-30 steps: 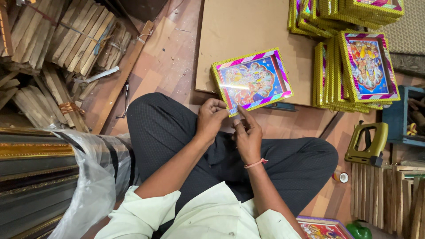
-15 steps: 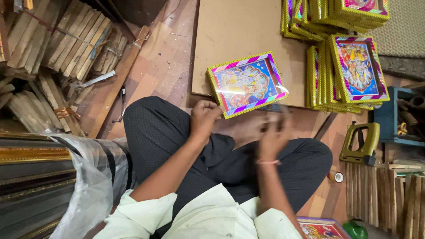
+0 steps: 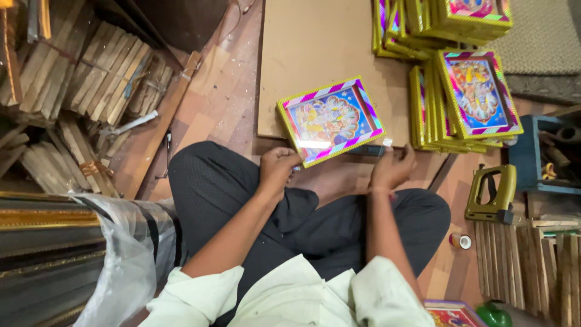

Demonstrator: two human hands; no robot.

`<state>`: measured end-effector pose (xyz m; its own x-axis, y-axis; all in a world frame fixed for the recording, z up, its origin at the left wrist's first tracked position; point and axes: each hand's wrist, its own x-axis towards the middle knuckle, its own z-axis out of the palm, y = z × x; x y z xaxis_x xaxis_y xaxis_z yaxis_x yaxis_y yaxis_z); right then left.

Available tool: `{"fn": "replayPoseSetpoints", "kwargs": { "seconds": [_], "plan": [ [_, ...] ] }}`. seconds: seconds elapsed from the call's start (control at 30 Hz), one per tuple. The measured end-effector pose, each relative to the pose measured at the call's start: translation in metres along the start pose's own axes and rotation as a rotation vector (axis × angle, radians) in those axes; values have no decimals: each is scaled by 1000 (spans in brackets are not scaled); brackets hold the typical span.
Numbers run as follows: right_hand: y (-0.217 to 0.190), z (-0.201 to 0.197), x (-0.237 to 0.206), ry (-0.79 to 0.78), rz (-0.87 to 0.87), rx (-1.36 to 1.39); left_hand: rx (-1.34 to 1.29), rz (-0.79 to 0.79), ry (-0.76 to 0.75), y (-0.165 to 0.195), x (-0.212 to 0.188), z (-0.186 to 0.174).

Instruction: The person sits on the floor of a frame workshop and finishes small decorative picture frames. They pick up a frame, press and align its glass and printed image, apply a strip of pink adhesive tape along the frame edge using a tape roll, and place finished frames onto a stack.

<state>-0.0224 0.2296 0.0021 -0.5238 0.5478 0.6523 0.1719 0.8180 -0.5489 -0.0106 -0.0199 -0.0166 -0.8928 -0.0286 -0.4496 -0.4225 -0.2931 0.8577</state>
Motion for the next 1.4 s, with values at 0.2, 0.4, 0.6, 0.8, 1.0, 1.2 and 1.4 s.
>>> {"fn": "replayPoseSetpoints", "kwargs": {
  "seconds": [0.2, 0.4, 0.6, 0.8, 1.0, 1.2, 1.4],
  "plan": [
    [-74, -46, -74, -520, 934, 1013, -136, -93, -212, 9, -22, 11],
    [-82, -58, -57, -634, 931, 1039, -37, 273, -79, 27, -45, 14],
    [-30, -44, -14, -790, 772, 864, -46, 380, 167, 35, -39, 0],
    [-24, -9, -4, -512, 724, 767, -120, 140, -47, 24, -29, 7],
    [-38, -32, -23, -295, 617, 810, -153, 207, -135, 28, -26, -3],
    [-65, -76, -46, -744, 572, 861, -19, 399, -559, 23, -46, 8],
    [-74, -71, -42, -959, 843, 1146, 151, 522, -599, 35, -61, 16]
  ]
}}
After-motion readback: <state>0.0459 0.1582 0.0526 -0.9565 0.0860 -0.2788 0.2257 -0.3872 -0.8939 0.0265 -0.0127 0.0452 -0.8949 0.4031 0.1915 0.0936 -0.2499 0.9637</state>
